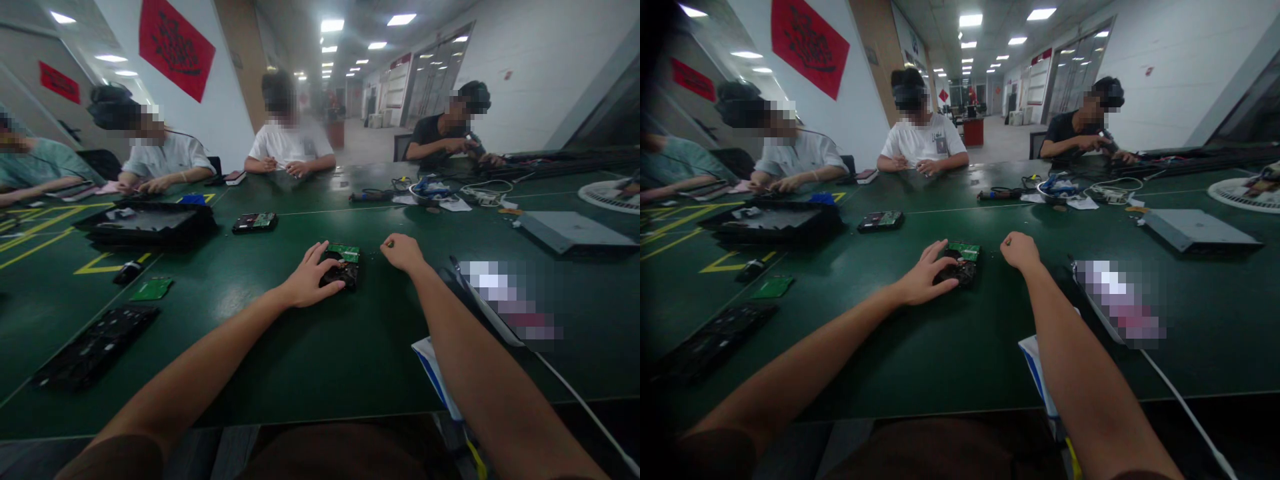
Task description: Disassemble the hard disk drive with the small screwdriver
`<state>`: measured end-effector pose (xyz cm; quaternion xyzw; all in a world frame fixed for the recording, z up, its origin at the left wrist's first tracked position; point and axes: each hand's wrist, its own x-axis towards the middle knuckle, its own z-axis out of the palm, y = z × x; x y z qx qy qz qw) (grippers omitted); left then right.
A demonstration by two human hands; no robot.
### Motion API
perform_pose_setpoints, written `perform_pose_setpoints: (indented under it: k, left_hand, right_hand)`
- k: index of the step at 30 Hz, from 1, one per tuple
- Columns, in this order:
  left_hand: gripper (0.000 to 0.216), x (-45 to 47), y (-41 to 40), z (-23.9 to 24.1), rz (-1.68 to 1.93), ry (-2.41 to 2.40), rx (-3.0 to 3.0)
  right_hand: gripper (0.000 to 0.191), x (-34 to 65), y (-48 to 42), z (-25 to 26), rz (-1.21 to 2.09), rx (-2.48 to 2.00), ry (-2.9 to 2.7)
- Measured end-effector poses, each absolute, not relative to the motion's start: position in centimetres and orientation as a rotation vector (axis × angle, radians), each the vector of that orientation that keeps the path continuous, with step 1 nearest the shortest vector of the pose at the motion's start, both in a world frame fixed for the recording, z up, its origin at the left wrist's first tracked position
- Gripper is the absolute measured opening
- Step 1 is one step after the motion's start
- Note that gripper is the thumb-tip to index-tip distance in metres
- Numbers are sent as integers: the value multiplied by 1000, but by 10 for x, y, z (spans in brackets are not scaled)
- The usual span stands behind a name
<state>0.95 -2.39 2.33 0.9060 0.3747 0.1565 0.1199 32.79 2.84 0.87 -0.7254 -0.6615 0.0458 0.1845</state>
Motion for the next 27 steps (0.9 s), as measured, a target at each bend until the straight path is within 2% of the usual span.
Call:
perform_pose_setpoints:
  k: [2, 8, 10, 20, 27]
  left_hand:
    - [65, 27, -33, 25, 520, 1244, 2644]
    - [95, 67, -44, 19, 564, 1567, 2541]
    - [98, 69, -44, 17, 576, 1631, 2530]
    - [77, 45, -40, 14, 563, 1565, 2578]
    - [72, 42, -35, 7, 595, 1477, 2619]
  right_hand:
    - [20, 330, 29, 11, 152, -2074, -1858]
    - [20, 323, 23, 13, 193, -2018, -1976]
    - [21, 323, 22, 12, 200, -1979, -2016]
    - [14, 317, 21, 18, 188, -1927, -2087]
    - [13, 308, 16, 23, 195, -1913, -2164]
